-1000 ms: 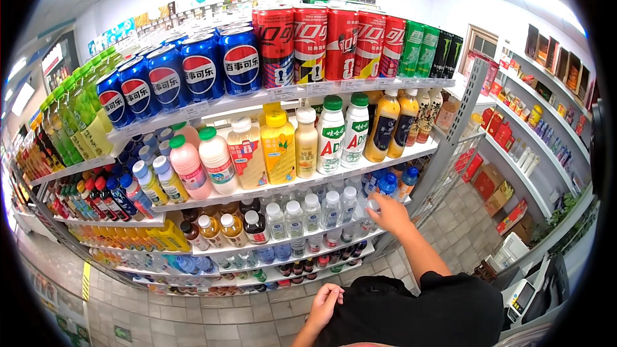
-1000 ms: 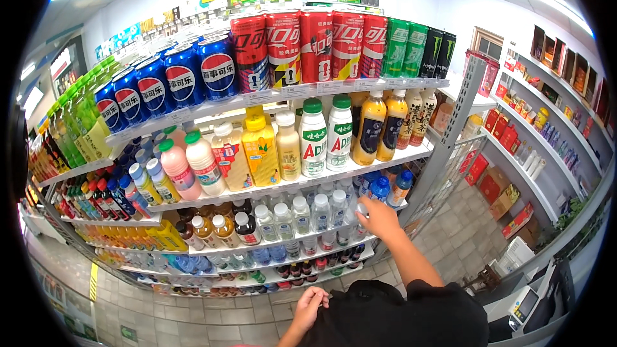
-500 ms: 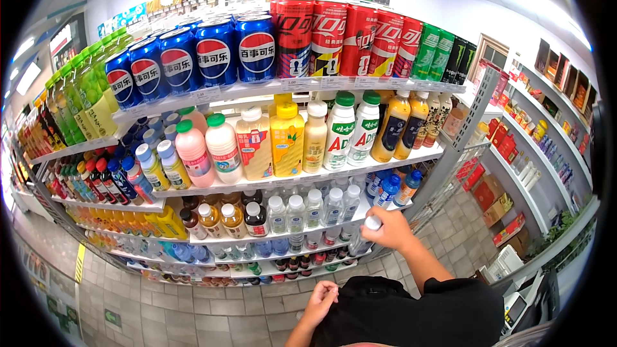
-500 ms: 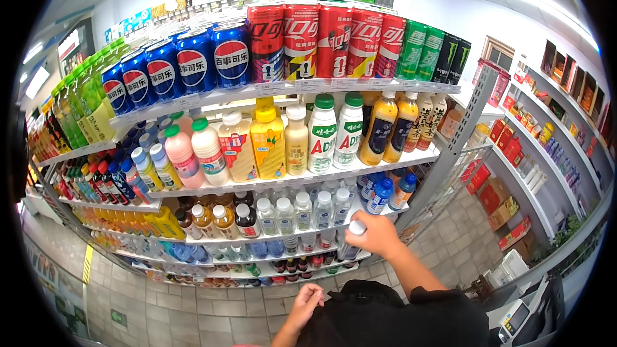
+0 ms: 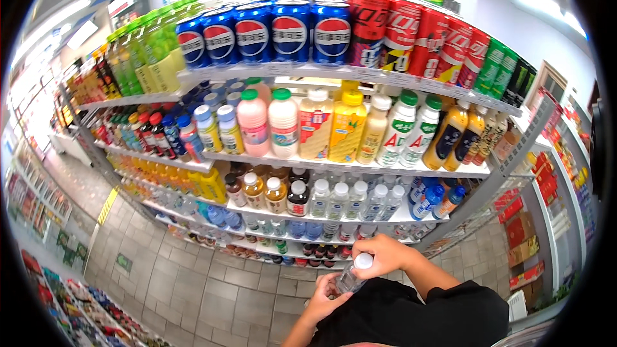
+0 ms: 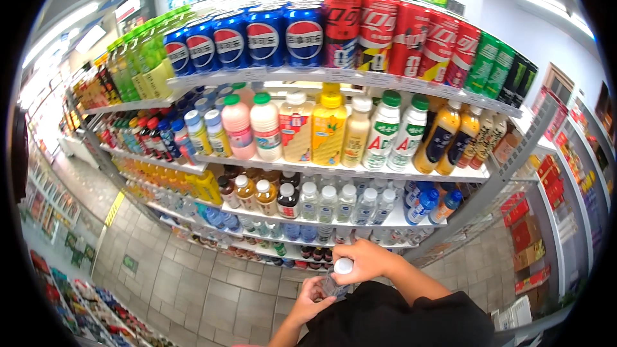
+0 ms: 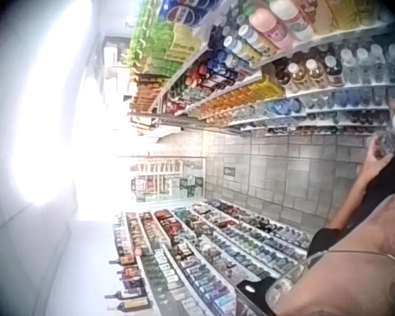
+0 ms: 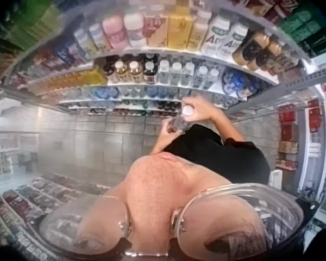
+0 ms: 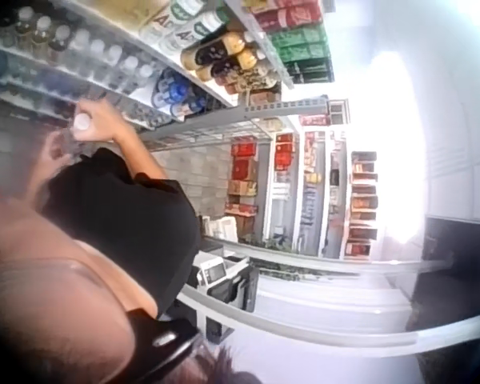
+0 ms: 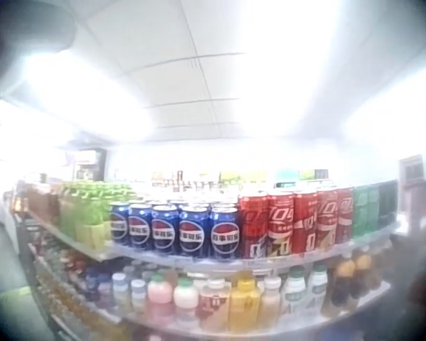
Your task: Selecting and examining various bottled beverages from shelves in a store.
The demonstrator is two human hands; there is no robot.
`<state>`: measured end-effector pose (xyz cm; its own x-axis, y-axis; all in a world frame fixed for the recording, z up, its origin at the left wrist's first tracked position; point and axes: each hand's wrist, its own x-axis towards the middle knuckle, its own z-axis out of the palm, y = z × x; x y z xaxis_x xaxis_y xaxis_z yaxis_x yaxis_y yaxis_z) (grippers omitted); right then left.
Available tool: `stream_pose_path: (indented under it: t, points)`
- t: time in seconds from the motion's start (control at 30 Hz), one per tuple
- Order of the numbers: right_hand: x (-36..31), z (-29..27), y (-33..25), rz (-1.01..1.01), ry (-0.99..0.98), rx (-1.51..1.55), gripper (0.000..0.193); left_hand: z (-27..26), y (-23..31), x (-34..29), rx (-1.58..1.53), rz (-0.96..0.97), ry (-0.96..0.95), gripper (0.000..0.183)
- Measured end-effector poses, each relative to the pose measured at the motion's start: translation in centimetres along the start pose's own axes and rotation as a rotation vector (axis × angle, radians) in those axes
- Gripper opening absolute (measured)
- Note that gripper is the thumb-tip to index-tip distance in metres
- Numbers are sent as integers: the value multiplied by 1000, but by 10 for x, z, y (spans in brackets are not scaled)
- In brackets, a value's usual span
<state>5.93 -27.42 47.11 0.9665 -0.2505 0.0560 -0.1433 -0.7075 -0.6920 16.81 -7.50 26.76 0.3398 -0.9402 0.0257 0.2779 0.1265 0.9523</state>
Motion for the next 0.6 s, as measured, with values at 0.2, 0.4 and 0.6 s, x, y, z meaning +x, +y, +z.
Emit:
stream_pose_path:
  t: [0.2, 0.4, 0.6]
  points:
    - [3, 4, 2, -53, -96, -10, 33, 19, 26, -12, 407, 98, 148, 76]
    - [-7, -5, 14, -100, -156, 72, 37, 49, 39, -10, 831, 292, 271, 80]
    - [-34, -19, 38, -102, -185, 150, 36, 90, 39, -6, 887, 310, 331, 71]
